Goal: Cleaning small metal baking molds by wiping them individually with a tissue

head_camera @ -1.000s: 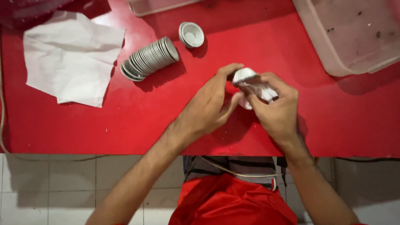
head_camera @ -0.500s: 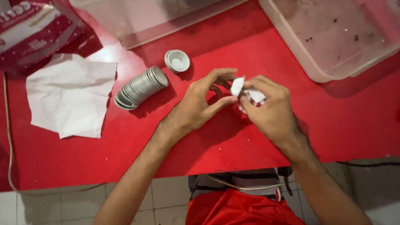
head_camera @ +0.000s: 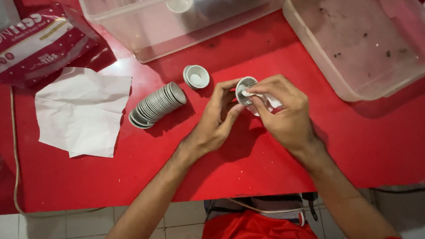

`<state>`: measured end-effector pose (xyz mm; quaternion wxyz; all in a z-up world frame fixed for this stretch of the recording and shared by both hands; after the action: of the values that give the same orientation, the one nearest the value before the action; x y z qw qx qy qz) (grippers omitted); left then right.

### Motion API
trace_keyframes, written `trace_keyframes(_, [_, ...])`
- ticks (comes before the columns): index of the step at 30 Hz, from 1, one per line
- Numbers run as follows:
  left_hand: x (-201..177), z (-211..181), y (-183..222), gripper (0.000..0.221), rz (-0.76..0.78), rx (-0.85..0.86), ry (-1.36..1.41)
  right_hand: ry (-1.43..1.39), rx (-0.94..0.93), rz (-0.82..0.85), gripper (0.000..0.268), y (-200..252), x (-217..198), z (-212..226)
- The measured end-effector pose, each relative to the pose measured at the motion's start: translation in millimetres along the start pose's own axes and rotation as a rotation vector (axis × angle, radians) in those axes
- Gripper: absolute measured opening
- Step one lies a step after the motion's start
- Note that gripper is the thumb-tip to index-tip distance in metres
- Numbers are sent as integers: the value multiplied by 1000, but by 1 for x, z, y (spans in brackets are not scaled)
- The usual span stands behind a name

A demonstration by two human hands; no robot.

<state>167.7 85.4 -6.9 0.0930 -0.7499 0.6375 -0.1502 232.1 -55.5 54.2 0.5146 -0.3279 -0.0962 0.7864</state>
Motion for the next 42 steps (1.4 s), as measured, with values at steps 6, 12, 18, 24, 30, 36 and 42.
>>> trace_keyframes(6, [2, -8, -1, 54, 41, 33, -89, -48, 9, 45, 13, 4, 9, -11])
trace_keyframes(12, [3, -2, -1, 50, 64, 20, -159, -250, 83, 60, 10, 5, -1, -11])
trace_keyframes(18, [7, -3, 2, 52, 78, 64, -245, -163, -39, -89, 13, 2, 6, 0])
trace_keyframes(24, [5, -7, 3, 53, 50, 72, -340, -209, -63, 65, 13, 1, 4, 2])
trace_keyframes(30, [4, -7, 0, 49, 18, 18, -244, -126, -99, 18, 15, -12, -9, -3])
trace_keyframes(36, [2, -6, -3, 48, 7, 93, -311, -42, -237, -31, 17, -23, 15, 0])
trace_keyframes(42, [-6, -17, -2, 55, -31, 142, -408, -107, -236, 36, 14, -7, 30, 6])
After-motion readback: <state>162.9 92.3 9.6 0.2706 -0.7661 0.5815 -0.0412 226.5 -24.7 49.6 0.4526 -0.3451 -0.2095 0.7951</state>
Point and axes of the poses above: each hand's wrist, its own y-axis away from the middle knuckle, its own x-axis out of the palm, z = x × y, the point moved 5 cm from there along -y, towards the middle knuckle, and after that the axes turned 7 degrees about -z, right-handed, at the moved point
